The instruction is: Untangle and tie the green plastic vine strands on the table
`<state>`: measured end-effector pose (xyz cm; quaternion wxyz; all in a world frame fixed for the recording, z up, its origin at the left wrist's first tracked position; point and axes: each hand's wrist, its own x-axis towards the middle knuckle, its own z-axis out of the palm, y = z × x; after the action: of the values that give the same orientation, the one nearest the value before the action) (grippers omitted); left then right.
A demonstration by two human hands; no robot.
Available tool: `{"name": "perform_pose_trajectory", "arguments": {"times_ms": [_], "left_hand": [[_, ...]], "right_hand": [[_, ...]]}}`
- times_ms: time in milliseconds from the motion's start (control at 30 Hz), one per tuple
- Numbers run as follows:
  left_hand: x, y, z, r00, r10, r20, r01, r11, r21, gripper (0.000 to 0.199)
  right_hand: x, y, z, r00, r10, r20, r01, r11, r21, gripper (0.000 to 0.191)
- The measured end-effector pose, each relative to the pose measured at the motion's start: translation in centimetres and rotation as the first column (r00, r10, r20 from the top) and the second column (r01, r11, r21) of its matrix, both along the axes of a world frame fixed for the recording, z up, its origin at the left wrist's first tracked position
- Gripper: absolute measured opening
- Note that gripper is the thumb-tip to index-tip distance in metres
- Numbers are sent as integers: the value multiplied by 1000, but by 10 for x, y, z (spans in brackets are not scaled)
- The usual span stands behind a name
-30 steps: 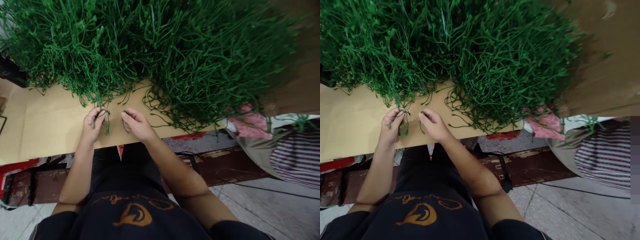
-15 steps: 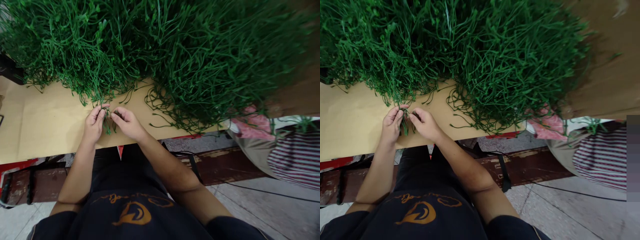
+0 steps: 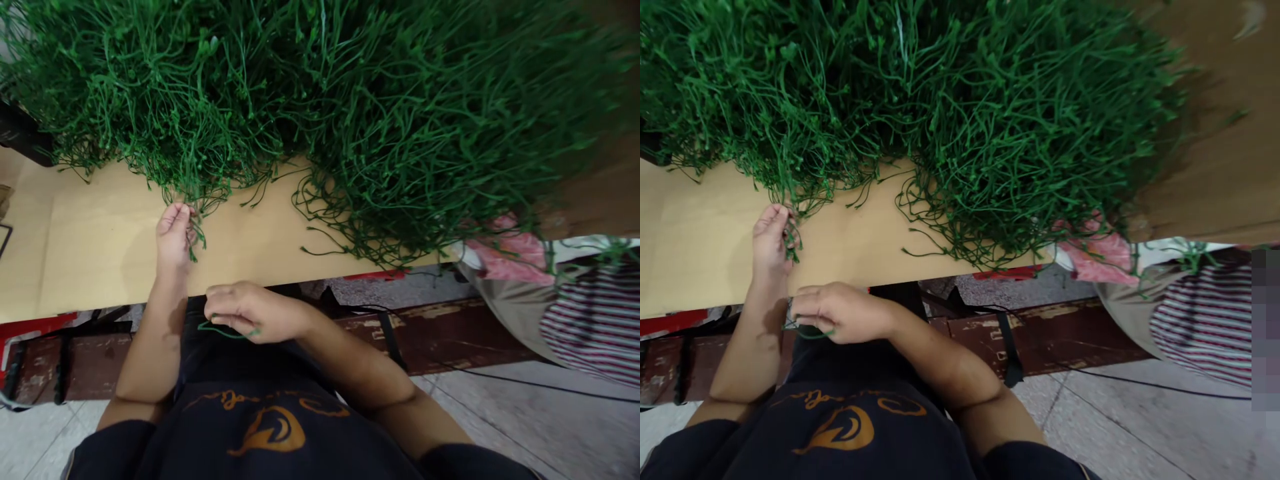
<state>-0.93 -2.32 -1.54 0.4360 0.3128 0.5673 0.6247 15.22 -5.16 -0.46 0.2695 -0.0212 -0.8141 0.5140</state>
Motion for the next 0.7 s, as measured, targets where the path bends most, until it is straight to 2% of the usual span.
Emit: {"name": "perform_pose_trajectory", "arguments": {"times_ms": [33, 67, 100, 133, 167, 200, 233, 267, 300, 333, 400, 433, 467, 500, 533, 567, 633, 667, 700], "left_hand": [[0, -1, 1, 999, -41, -5, 41, 999, 1, 16], [0, -3, 2, 996, -89, -16, 89, 996, 11, 15], [0, -5, 3, 990, -136, -21, 137, 990, 23, 15], [1, -8, 3, 985, -174, -17, 174, 984, 39, 16], [1, -10, 3, 981, -196, -5, 196, 979, 57, 18], [1, -12, 3, 979, -203, 11, 201, 977, 71, 19], [1, -13, 3, 980, -199, 25, 197, 977, 78, 21], [1, -13, 2, 981, -189, 31, 186, 979, 77, 22], [0, -14, 1, 983, -183, 26, 181, 981, 70, 24], [0, -14, 0, 983, -182, 13, 181, 982, 61, 26], [0, -13, -1, 983, -185, -21, 186, 982, 46, 26], [1, -13, -1, 981, -189, -31, 190, 981, 39, 24], [2, -12, 0, 980, -193, -38, 194, 981, 29, 23], [3, -12, 1, 980, -195, -41, 196, 981, 17, 22], [3, -12, 1, 980, -196, -43, 196, 981, 5, 21], [4, -12, 2, 979, -198, -45, 198, 980, -8, 21], [4, -12, 1, 982, -185, -46, 185, 983, -9, 21], [4, -13, 0, 984, -172, -42, 173, 985, 0, 22], [4, -13, -2, 987, -158, -36, 159, 987, 14, 22]], "right_hand": [[5, -1, 4, 999, -47, 8, 47, 998, 36, 15], [13, 3, 9, 988, -156, 1, 156, 986, 52, 13], [23, 10, 14, 951, -310, -16, 310, 949, 61, 12], [36, 20, 19, 875, -483, -42, 484, 872, 75, 12], [51, 33, 25, 757, -650, -66, 653, 751, 99, 12], [67, 48, 32, 606, -790, -90, 793, 591, 149, 16], [85, 63, 40, 437, -891, -125, 889, 406, 213, 18], [102, 77, 47, 294, -949, -119, 923, 249, 292, 18], [117, 89, 53, 167, -982, -84, 918, 124, 376, 20], [129, 97, 59, 59, -996, -66, 892, 23, 451, 28], [138, 104, 65, -59, -992, -111, 824, -111, 556, 47], [134, 101, 65, -73, -981, -179, 805, -164, 570, 50], [125, 96, 63, -46, -967, -251, 804, -185, 565, 47], [111, 88, 59, 10, -951, -310, 820, -170, 546, 42], [93, 79, 53, 87, -941, -326, 845, -103, 524, 38], [73, 70, 46, 226, -932, -284, 859, 53, 509, 33], [33, 54, 32, 508, -856, -91, 801, 431, 416, 33], [16, 49, 26, 591, -807, 24, 755, 563, 336, 32], [1, 47, 20, 643, -757, 114, 718, 648, 253, 31]]}}
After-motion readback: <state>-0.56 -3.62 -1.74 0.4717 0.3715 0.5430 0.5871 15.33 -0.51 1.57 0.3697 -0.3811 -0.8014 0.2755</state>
